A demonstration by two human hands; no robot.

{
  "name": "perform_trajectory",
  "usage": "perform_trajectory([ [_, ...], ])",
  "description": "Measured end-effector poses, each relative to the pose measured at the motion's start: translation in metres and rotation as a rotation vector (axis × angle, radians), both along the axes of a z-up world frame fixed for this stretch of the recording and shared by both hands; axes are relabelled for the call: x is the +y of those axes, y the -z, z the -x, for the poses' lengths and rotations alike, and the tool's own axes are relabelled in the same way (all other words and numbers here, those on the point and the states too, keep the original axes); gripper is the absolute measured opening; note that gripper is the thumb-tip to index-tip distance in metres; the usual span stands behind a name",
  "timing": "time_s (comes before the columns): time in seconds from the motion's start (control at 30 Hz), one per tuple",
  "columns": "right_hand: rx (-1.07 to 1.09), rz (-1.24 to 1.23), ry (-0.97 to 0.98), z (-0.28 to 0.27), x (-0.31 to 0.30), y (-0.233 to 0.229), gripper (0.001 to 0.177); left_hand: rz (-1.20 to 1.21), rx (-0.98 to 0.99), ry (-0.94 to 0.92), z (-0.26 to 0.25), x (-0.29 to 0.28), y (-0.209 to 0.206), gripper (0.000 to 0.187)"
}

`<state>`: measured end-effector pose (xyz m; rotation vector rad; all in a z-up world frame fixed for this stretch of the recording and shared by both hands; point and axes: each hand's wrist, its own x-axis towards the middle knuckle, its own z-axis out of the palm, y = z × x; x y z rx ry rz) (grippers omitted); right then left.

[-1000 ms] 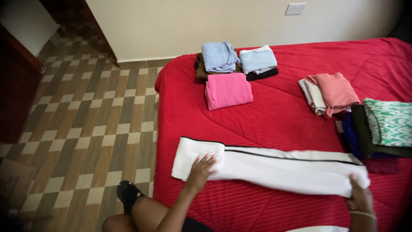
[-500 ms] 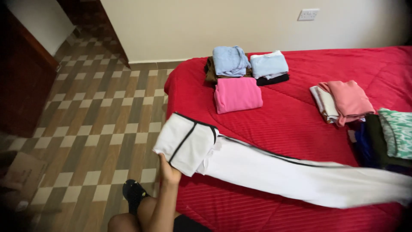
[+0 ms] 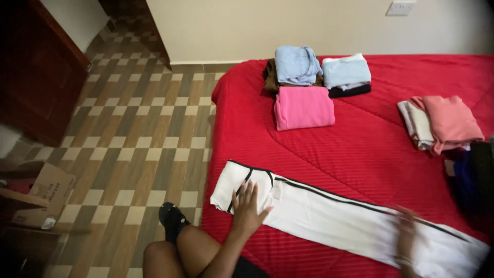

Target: Folding various items of clothing on a bed and organizing them into stacks.

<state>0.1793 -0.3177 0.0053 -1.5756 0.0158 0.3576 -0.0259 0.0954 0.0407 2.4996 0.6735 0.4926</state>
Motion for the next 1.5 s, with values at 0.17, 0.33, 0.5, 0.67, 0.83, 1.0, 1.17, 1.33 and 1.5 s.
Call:
perform_trajectory([
  [0.17, 0.112, -0.33, -0.437, 0.01, 0.15, 0.039, 0.054, -0.131, 0.192, 0.282, 0.01, 0.024, 0.027, 0.096],
  [0.33, 0.405, -0.242, -0.429, 0.033, 0.251, 0.05, 0.041, -0.23, 0.211, 0.386, 0.022, 0.031, 0.026, 0.09],
  [0.5, 0.424, -0.046, -0.309, 0.034, 0.281, 0.05, 0.034, -0.337, -0.079, 0.295, 0.008, 0.068, 0.081, 0.066],
  [0.67, 0.404, -0.136, -0.405, 0.038, 0.278, 0.035, 0.019, 0.667, -0.215, -0.42, -0.006, 0.155, -0.001, 0.048],
  [0.83, 0.344, -0.301, -0.264, 0.052, 0.269, 0.06, 0.016, 0.492, -0.516, -0.563, 0.006, 0.264, 0.088, 0.047],
  [1.0, 0.366, -0.306, -0.177, 0.071, 0.276, 0.022, 0.018, 0.245, -0.143, -0.674, 0.025, 0.248, 0.154, 0.072],
  [1.17, 0.387, -0.28, -0.195, 0.054, 0.278, 0.048, 0.024, 0.393, -0.24, -0.49, 0.014, 0.18, 0.165, 0.057],
  [1.33, 0.102, 0.039, -0.446, 0.073, 0.299, 0.042, 0.019, 0.666, -0.307, -0.489, 0.011, 0.151, 0.13, 0.045],
  [1.5, -0.079, -0.103, -0.679, 0.122, 0.31, 0.037, 0.018, 0.903, -0.472, -0.495, 0.003, 0.176, 0.166, 0.044],
])
